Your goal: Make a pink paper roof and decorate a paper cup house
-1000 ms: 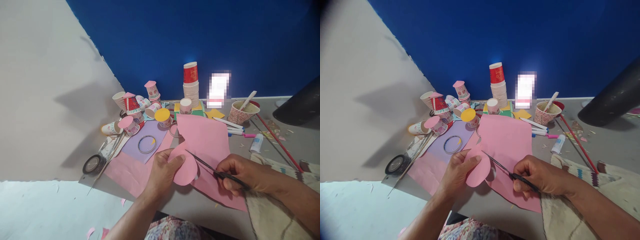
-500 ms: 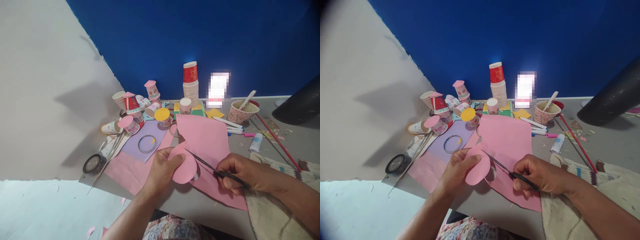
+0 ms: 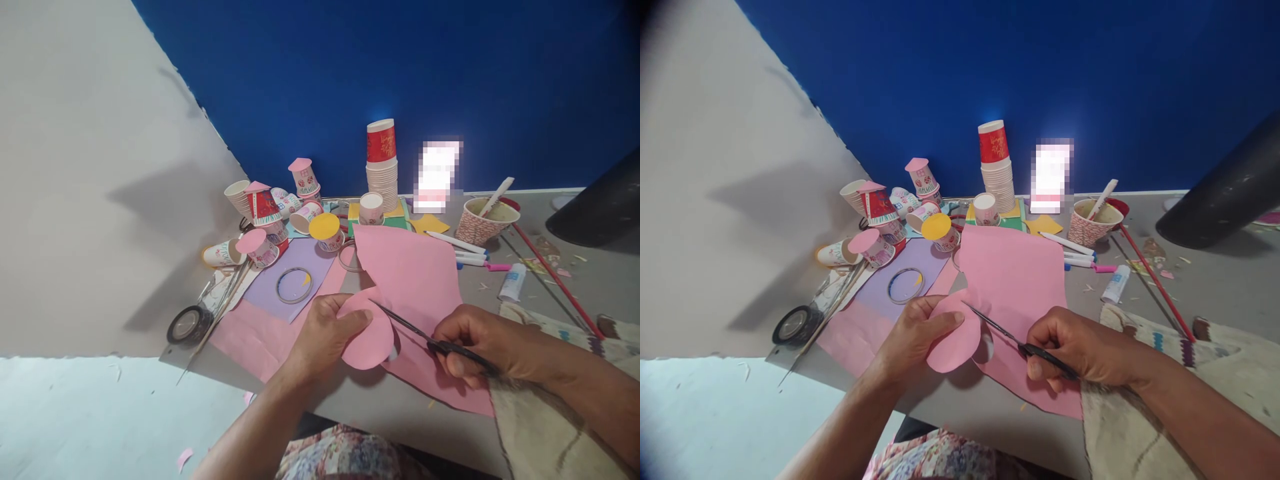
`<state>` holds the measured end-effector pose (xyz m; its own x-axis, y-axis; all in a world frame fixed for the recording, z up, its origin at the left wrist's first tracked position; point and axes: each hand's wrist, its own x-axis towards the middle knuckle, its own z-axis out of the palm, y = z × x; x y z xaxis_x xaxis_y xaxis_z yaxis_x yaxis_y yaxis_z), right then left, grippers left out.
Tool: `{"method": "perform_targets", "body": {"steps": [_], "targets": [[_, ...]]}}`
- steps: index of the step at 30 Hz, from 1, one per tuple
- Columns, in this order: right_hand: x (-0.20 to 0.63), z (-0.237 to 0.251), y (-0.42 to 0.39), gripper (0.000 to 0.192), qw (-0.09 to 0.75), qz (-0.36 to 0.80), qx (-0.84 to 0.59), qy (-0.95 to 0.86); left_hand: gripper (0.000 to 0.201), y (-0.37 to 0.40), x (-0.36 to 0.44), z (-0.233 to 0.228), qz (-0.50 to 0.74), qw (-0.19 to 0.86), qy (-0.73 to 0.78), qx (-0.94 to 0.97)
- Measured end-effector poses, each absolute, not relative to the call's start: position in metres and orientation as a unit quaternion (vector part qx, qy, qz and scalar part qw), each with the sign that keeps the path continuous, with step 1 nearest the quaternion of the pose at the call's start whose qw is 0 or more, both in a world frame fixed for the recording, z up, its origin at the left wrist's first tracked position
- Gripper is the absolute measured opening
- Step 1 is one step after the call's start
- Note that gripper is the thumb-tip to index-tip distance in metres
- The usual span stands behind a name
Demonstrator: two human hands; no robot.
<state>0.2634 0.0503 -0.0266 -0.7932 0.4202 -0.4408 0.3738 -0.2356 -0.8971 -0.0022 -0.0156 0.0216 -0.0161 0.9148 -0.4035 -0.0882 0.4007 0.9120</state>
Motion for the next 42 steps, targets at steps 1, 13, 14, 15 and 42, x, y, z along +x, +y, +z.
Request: {"method": "perform_targets", "body": {"steps": [1,13,14,15,42], "targets": [[0.263,-0.027,0.050,0.064,0.015,0.718,-0.322,-0.617,0.028,-0.016,-0.003,0.021,0.415,0.606,0.578,0.356],[0.259,-0.020,0.049,0.060,-0.004,0.712,-0.340,-0.614,0.026,-0.014,-0.008,0.026,0.365,0.635,0.555,0.395],[0.260,-0.021,0.050,0.059,-0.004,0.710,-0.340,-0.617,0.026,-0.013,-0.008,0.028,0.363,0.632,0.558,0.396],[0.260,-0.021,0.050,0.059,-0.005,0.709,-0.340,-0.618,0.026,-0.012,-0.009,0.029,0.361,0.631,0.560,0.399],[0.262,-0.023,0.049,0.036,-0.040,0.737,-0.319,-0.594,0.017,0.002,-0.018,0.044,0.199,0.662,0.549,0.470]]}}
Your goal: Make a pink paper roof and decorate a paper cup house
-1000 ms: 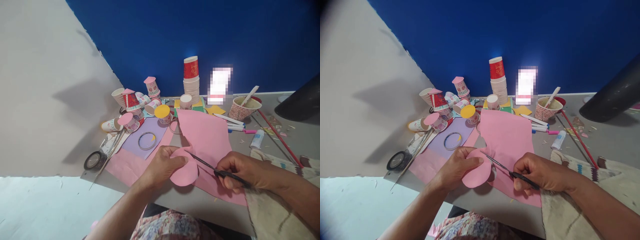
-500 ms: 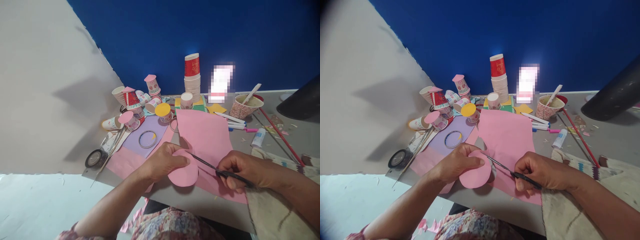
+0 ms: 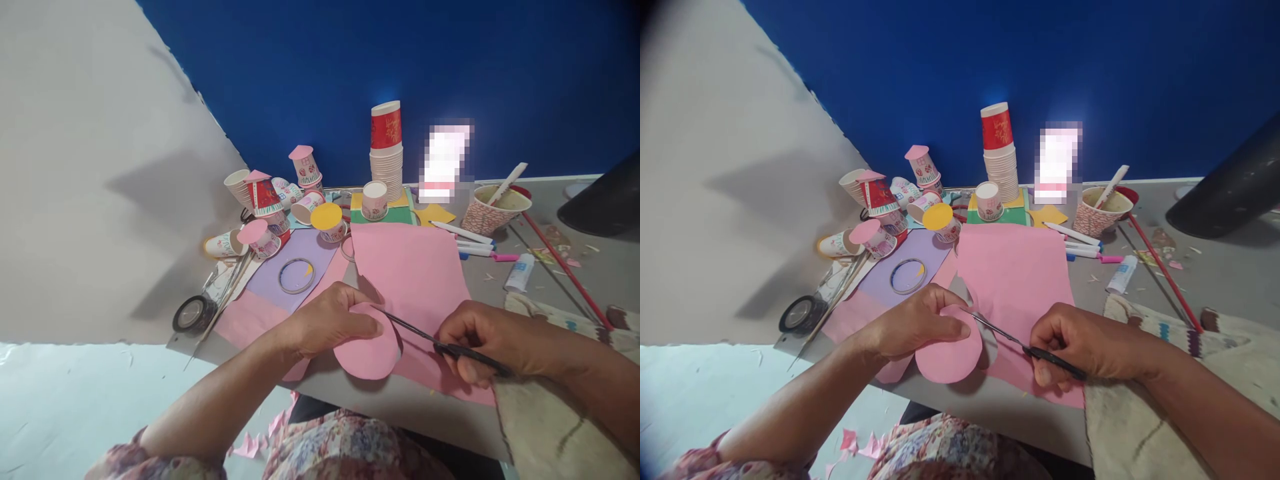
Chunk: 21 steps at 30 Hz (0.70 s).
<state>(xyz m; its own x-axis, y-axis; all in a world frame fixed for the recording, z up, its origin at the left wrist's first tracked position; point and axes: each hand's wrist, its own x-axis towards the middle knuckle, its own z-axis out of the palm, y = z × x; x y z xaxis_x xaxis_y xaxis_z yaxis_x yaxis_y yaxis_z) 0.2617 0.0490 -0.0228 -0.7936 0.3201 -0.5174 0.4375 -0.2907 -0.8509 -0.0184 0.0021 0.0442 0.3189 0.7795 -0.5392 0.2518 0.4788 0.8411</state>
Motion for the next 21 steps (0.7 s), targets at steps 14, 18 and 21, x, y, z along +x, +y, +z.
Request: {"method": "perform_targets", "body": {"steps": [14,18,21], "targets": [[0.258,-0.018,0.047,0.052,0.017,-0.734,0.330,0.593,0.022,-0.006,-0.029,0.040,0.258,0.659,0.533,0.463],[0.259,-0.023,0.047,0.058,0.011,-0.742,0.328,0.584,0.034,-0.015,-0.031,0.033,0.295,0.647,0.567,0.415],[0.260,-0.027,0.046,0.058,0.008,-0.748,0.325,0.578,0.034,-0.017,-0.030,0.032,0.308,0.647,0.559,0.417]]}}
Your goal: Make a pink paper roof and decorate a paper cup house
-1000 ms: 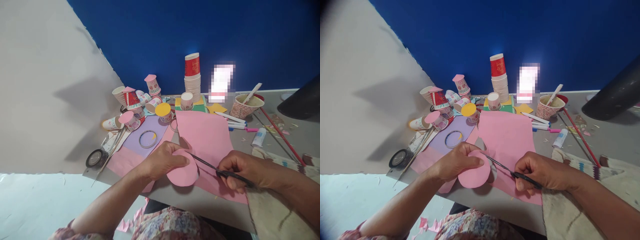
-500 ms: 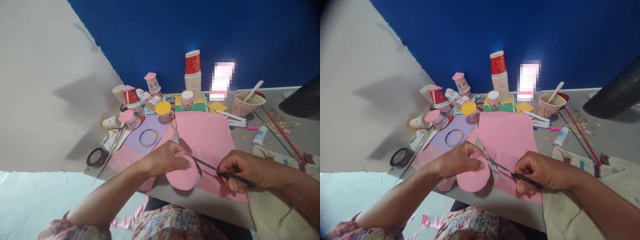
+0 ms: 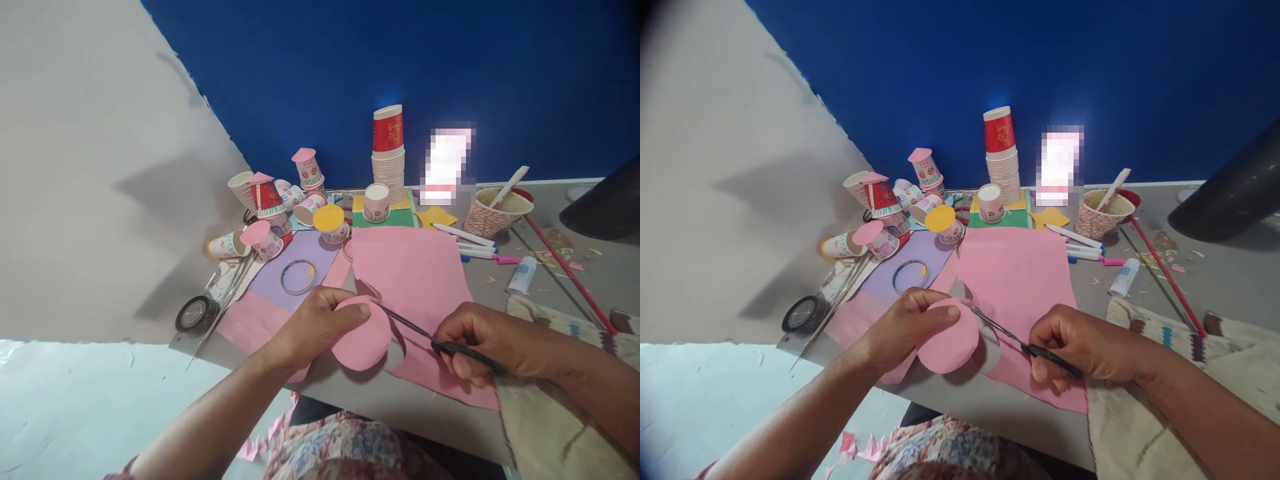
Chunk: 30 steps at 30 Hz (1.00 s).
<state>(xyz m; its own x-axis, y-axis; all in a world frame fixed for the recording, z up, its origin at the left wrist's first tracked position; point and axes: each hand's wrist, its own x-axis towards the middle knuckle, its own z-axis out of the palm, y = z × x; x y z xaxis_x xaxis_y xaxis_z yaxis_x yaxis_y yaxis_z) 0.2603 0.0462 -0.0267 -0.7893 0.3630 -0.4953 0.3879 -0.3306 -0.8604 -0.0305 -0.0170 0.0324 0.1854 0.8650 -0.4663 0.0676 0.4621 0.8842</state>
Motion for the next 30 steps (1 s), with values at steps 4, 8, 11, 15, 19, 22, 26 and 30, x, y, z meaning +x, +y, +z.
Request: {"method": "perform_targets", "body": {"steps": [4,8,11,15,19,22,26,30], "targets": [[0.261,-0.031,0.045,0.052,0.008,-0.748,0.315,0.584,0.037,-0.014,-0.029,0.034,0.300,0.627,0.562,0.449],[0.260,-0.033,0.045,0.051,0.003,-0.760,0.300,0.576,0.041,-0.011,-0.028,0.036,0.293,0.615,0.563,0.467],[0.259,-0.033,0.045,0.050,0.002,-0.760,0.305,0.574,0.041,-0.010,-0.027,0.037,0.293,0.620,0.561,0.464],[0.258,-0.029,0.044,0.051,0.007,-0.760,0.317,0.567,0.037,-0.008,-0.028,0.036,0.295,0.647,0.547,0.441],[0.256,-0.022,0.043,0.052,0.014,-0.754,0.319,0.574,0.035,-0.008,-0.029,0.034,0.288,0.652,0.550,0.436],[0.253,-0.019,0.042,0.052,0.023,-0.750,0.308,0.585,0.034,-0.009,-0.028,0.034,0.272,0.645,0.557,0.448],[0.253,-0.019,0.041,0.045,0.023,-0.743,0.314,0.591,0.034,-0.009,-0.027,0.036,0.263,0.643,0.556,0.457],[0.254,-0.020,0.041,0.035,0.027,-0.738,0.321,0.593,0.039,-0.007,-0.030,0.039,0.241,0.650,0.540,0.476]]}}
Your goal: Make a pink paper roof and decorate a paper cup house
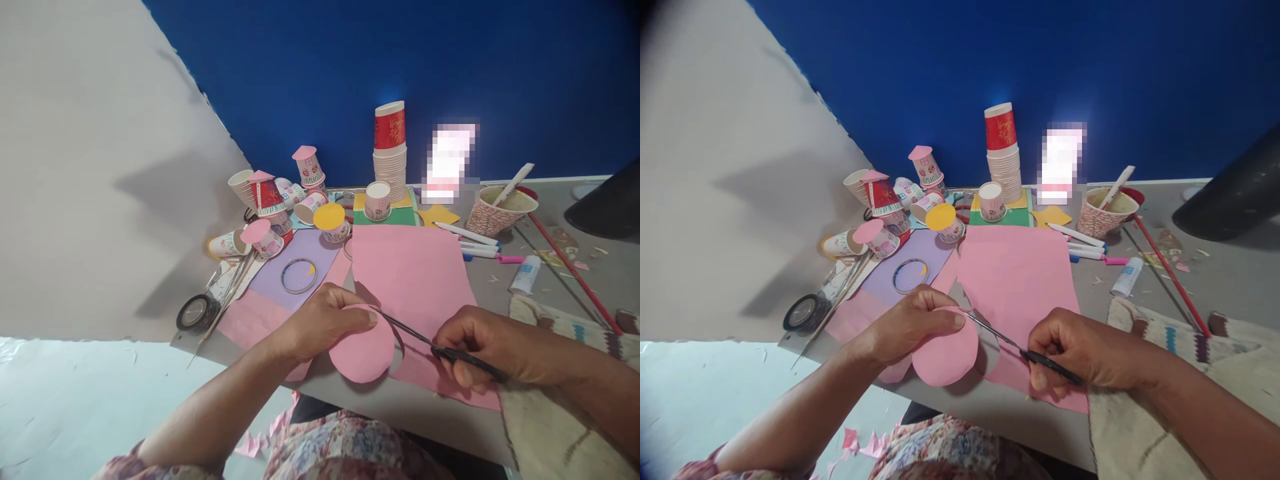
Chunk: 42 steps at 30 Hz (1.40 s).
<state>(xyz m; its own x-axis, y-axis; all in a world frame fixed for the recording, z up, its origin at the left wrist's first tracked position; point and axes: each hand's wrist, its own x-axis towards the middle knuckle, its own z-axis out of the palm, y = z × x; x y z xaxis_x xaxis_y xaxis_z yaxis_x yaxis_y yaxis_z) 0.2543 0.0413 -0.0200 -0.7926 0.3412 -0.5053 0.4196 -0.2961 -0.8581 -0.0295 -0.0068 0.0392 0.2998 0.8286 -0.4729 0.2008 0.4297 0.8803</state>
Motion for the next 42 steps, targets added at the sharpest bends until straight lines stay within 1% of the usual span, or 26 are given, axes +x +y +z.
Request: {"method": "perform_targets", "body": {"steps": [3,9,13,20,24,26,29,32,35,38,41,42], "targets": [[0.256,-0.020,0.041,0.031,0.026,-0.735,0.323,0.596,0.042,-0.006,-0.031,0.041,0.232,0.655,0.532,0.484],[0.253,-0.017,0.038,0.037,0.026,-0.740,0.314,0.594,0.039,-0.005,-0.029,0.043,0.209,0.663,0.529,0.486],[0.252,-0.015,0.039,0.036,0.025,-0.736,0.311,0.600,0.036,-0.003,-0.027,0.045,0.200,0.665,0.528,0.488],[0.253,-0.014,0.039,0.035,0.023,-0.731,0.324,0.601,0.042,0.002,-0.030,0.047,0.162,0.651,0.526,0.523],[0.253,-0.014,0.041,0.038,0.023,-0.728,0.321,0.605,0.039,0.005,-0.030,0.044,0.139,0.666,0.508,0.528],[0.253,-0.014,0.044,0.047,-0.006,-0.725,0.326,0.607,0.040,0.006,-0.028,0.042,0.149,0.675,0.503,0.519],[0.252,-0.013,0.050,0.060,-0.084,-0.710,0.348,0.607,0.045,0.007,-0.025,0.044,0.177,0.683,0.501,0.502],[0.252,-0.010,0.052,0.063,-0.147,-0.687,0.349,0.620,0.053,0.007,-0.023,0.056,0.195,0.688,0.481,0.507],[0.251,-0.007,0.052,0.066,-0.180,-0.684,0.340,0.620,0.059,0.010,-0.019,0.069,0.232,0.685,0.458,0.517],[0.250,-0.006,0.049,0.066,-0.232,-0.688,0.324,0.607,0.059,0.022,-0.008,0.070,0.260,0.632,0.453,0.572],[0.248,-0.006,0.048,0.072,-0.313,-0.671,0.320,0.591,0.061,0.039,0.009,0.054,0.283,0.579,0.465,0.607],[0.247,-0.006,0.048,0.071,-0.331,-0.661,0.333,0.585,0.062,0.044,0.015,0.047,0.296,0.565,0.473,0.608]]}}
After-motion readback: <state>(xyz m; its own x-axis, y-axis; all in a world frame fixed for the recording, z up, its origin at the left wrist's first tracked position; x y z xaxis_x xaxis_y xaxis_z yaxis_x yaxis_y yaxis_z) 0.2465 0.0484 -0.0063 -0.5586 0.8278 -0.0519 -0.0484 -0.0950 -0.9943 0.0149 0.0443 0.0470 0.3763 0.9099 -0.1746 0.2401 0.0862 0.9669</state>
